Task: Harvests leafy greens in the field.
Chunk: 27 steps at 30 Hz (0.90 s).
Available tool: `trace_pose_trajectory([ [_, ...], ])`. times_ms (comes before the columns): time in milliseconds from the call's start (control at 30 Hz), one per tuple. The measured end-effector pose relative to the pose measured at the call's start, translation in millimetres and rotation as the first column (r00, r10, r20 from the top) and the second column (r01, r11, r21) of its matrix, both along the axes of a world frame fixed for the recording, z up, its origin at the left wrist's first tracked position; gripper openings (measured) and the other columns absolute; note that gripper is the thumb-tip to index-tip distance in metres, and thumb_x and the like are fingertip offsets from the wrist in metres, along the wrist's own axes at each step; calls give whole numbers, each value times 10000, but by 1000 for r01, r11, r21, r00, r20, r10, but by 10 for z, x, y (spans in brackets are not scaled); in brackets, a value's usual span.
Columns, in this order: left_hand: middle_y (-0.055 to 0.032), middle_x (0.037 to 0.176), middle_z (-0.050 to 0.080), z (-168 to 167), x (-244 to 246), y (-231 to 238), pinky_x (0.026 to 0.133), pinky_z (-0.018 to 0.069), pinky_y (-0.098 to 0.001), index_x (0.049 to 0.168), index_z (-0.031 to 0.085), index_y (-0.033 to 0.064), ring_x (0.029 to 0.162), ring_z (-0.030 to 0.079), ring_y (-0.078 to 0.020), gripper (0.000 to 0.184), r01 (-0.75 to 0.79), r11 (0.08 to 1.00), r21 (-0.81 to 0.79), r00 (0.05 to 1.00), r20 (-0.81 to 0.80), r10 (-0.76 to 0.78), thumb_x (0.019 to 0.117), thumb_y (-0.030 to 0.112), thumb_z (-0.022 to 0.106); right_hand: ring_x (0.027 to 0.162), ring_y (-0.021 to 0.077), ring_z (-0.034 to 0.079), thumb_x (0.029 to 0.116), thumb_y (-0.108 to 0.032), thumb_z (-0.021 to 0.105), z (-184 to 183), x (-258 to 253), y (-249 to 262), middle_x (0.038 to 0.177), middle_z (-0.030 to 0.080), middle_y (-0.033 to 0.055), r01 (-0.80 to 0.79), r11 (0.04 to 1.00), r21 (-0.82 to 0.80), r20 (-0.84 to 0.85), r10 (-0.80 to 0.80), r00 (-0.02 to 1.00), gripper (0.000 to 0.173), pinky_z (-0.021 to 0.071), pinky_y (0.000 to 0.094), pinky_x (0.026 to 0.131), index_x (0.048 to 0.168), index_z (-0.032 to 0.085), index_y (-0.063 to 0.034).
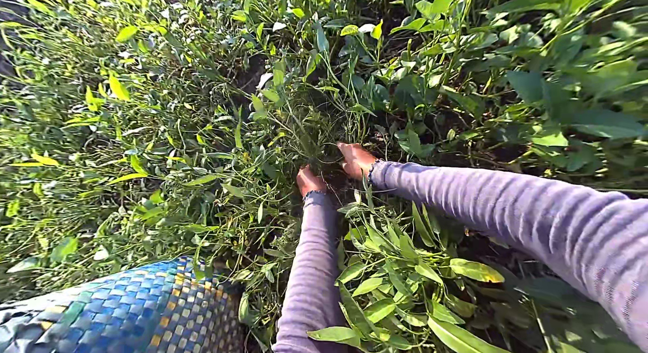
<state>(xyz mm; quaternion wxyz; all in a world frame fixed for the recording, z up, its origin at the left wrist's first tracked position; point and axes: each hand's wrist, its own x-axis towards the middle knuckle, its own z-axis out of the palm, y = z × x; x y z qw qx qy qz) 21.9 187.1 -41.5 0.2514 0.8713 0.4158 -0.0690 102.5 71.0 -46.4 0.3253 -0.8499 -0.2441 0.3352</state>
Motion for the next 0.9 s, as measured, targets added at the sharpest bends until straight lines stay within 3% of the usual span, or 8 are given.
trace_pose_trajectory([
  [200,-235,1305,655,-226,-122,44,1091,472,-481,1327,606,-33,1245,622,-328,417,-231,968,-103,934,257,250,986,187,699,1270,427,597,976,-76,645,-83,12,3,1306,626,287,19,1000,0,-5,-19,1000,411,478,583,1071,1362,575,48],
  [300,-219,1262,659,-151,-224,146,1028,524,-418,1410,490,-62,1151,660,-272,585,-406,863,-302,749,430,503,973,245,730,1222,430,622,977,-87,636,-82,16,41,1248,653,279,7,1000,18,-1,-7,1000,335,494,603,1033,1287,631,39],
  [433,-174,1196,678,-99,-390,345,907,589,-391,1507,382,15,981,705,-213,638,-349,789,-506,625,501,598,997,233,697,1182,433,638,972,-52,609,111,13,141,1202,666,264,-134,988,-76,82,141,987,255,521,618,974,1208,656,34],
  [533,-111,992,694,73,-464,203,719,603,-330,1348,514,13,795,692,-166,373,-308,689,-656,484,516,707,1038,195,615,1250,425,607,1000,-14,549,121,-2,209,1264,657,257,-160,977,-139,106,176,979,224,485,610,1035,1170,682,42],
  [600,-109,1057,673,222,-580,152,759,610,-316,1376,458,27,866,700,-169,357,-258,665,-701,434,531,728,1062,161,565,1255,415,609,1000,-5,539,94,1,248,1268,664,242,-166,974,-152,121,185,975,225,482,598,1051,1160,694,29],
  [667,-102,1089,689,354,-737,132,828,602,-312,1397,479,22,923,706,-162,371,-288,717,-635,466,561,684,1080,204,542,1224,415,621,967,-5,597,16,33,225,1241,666,234,-173,976,-133,145,192,971,192,504,602,1020,1125,704,22],
  [800,-81,967,714,573,-953,98,734,628,-320,1316,540,27,801,726,-154,319,-359,802,-477,501,627,597,1063,217,584,1263,431,588,961,-77,661,-231,147,97,1254,655,270,-72,997,35,119,67,991,265,452,600,1079,1193,690,47],
  [900,-114,1001,712,525,-923,29,787,611,-336,1288,577,-19,831,711,-152,322,-301,890,-342,719,532,448,1032,167,636,1201,393,640,968,-117,688,-120,178,-39,1210,692,247,84,973,215,40,-95,995,280,477,581,1065,1213,711,16],
])
